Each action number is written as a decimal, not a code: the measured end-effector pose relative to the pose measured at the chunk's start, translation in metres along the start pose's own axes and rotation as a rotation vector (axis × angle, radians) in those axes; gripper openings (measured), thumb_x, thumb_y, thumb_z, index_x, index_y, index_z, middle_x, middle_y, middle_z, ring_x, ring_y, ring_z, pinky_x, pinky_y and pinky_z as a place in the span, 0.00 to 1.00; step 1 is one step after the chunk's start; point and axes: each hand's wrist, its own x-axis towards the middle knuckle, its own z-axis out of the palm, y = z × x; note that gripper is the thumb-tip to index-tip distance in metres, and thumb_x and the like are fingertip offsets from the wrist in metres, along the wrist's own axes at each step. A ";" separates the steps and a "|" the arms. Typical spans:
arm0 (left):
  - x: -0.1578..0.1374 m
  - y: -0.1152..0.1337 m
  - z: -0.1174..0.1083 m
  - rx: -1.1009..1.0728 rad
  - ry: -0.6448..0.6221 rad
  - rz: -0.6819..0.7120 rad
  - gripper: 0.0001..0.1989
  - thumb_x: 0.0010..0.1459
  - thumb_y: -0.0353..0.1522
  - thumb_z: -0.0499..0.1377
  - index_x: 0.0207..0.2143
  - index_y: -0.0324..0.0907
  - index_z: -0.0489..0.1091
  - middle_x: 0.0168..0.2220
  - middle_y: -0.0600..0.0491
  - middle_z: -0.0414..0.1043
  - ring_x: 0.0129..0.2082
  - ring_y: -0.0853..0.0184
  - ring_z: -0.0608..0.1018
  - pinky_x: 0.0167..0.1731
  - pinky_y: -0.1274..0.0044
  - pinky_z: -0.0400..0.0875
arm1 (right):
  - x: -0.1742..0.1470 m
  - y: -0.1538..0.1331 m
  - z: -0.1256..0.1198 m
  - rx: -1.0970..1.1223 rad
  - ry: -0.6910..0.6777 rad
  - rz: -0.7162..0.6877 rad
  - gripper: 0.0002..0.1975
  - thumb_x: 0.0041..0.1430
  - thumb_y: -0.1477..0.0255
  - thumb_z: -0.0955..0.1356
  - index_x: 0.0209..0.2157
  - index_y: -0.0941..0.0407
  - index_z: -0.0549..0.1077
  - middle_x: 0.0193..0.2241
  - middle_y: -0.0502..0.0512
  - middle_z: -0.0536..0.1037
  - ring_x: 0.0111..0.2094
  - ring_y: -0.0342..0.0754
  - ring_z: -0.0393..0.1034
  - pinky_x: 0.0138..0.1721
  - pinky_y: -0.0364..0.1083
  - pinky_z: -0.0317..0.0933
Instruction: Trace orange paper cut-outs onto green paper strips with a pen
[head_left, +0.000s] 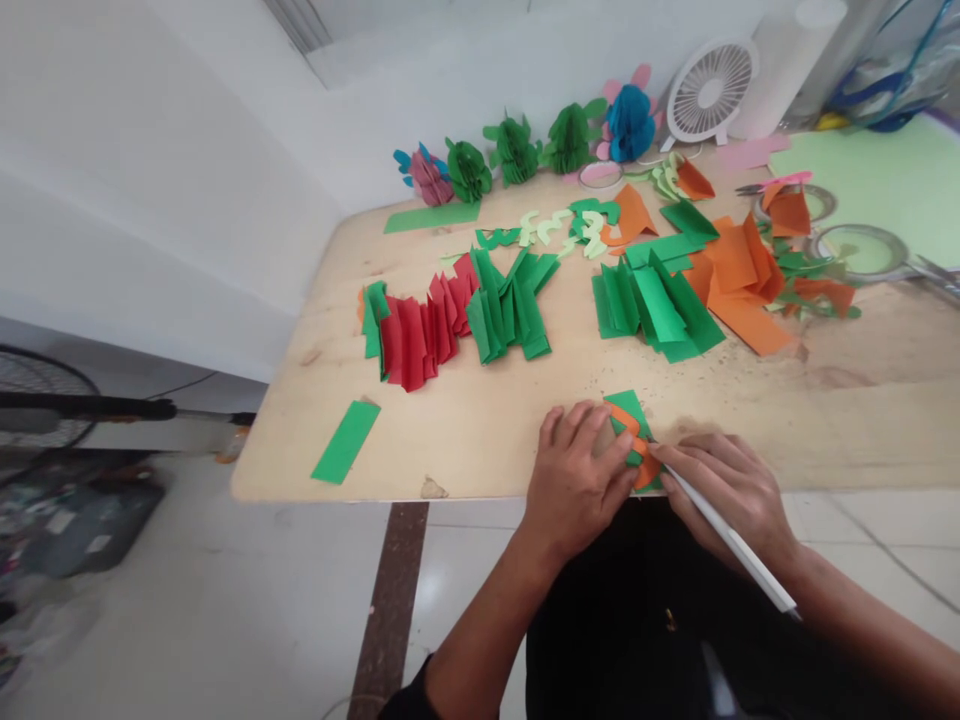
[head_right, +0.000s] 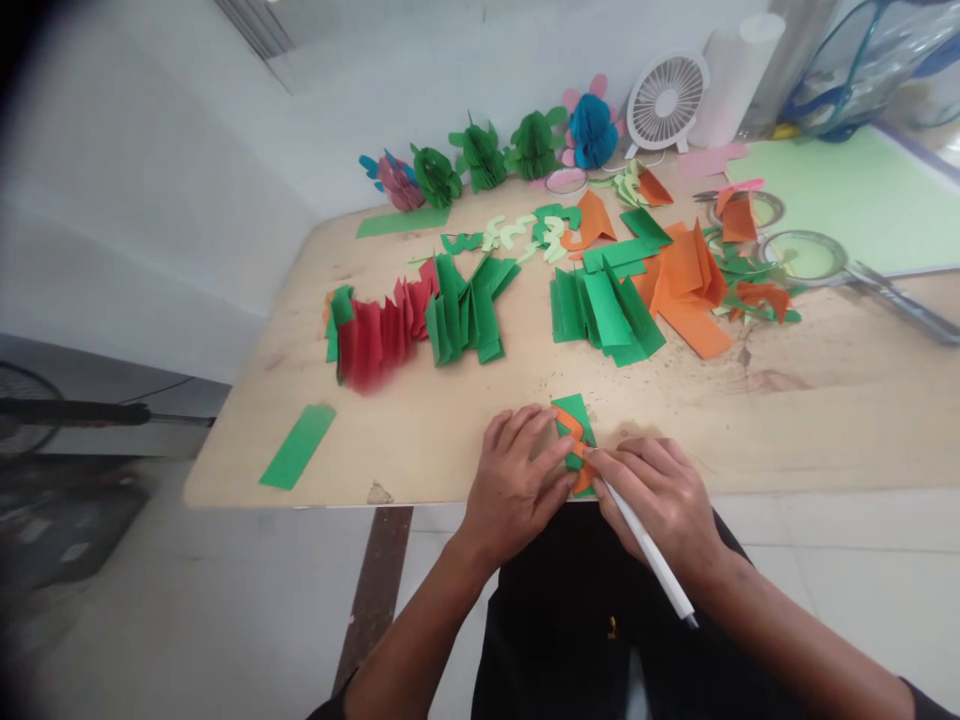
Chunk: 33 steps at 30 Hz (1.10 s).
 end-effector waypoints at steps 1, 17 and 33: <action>0.000 0.000 0.000 -0.001 0.000 -0.002 0.14 0.64 0.40 0.52 0.46 0.45 0.72 0.57 0.45 0.65 0.59 0.54 0.64 0.58 0.56 0.56 | 0.000 0.000 0.000 -0.007 0.003 -0.005 0.15 0.55 0.80 0.68 0.45 0.59 0.73 0.31 0.55 0.80 0.33 0.49 0.72 0.36 0.49 0.62; 0.001 0.000 -0.007 -0.073 -0.053 -0.026 0.14 0.62 0.39 0.55 0.48 0.45 0.71 0.58 0.45 0.64 0.61 0.54 0.63 0.60 0.56 0.55 | 0.013 -0.007 -0.013 0.225 -0.011 0.319 0.09 0.60 0.78 0.65 0.41 0.55 0.74 0.33 0.55 0.81 0.33 0.47 0.75 0.37 0.47 0.67; 0.000 -0.002 -0.007 -0.097 -0.061 -0.029 0.15 0.62 0.38 0.55 0.49 0.45 0.70 0.59 0.45 0.64 0.60 0.53 0.63 0.60 0.56 0.54 | 0.015 -0.013 -0.026 0.219 -0.072 0.554 0.02 0.57 0.71 0.68 0.30 0.52 0.73 0.24 0.48 0.78 0.22 0.43 0.71 0.20 0.41 0.62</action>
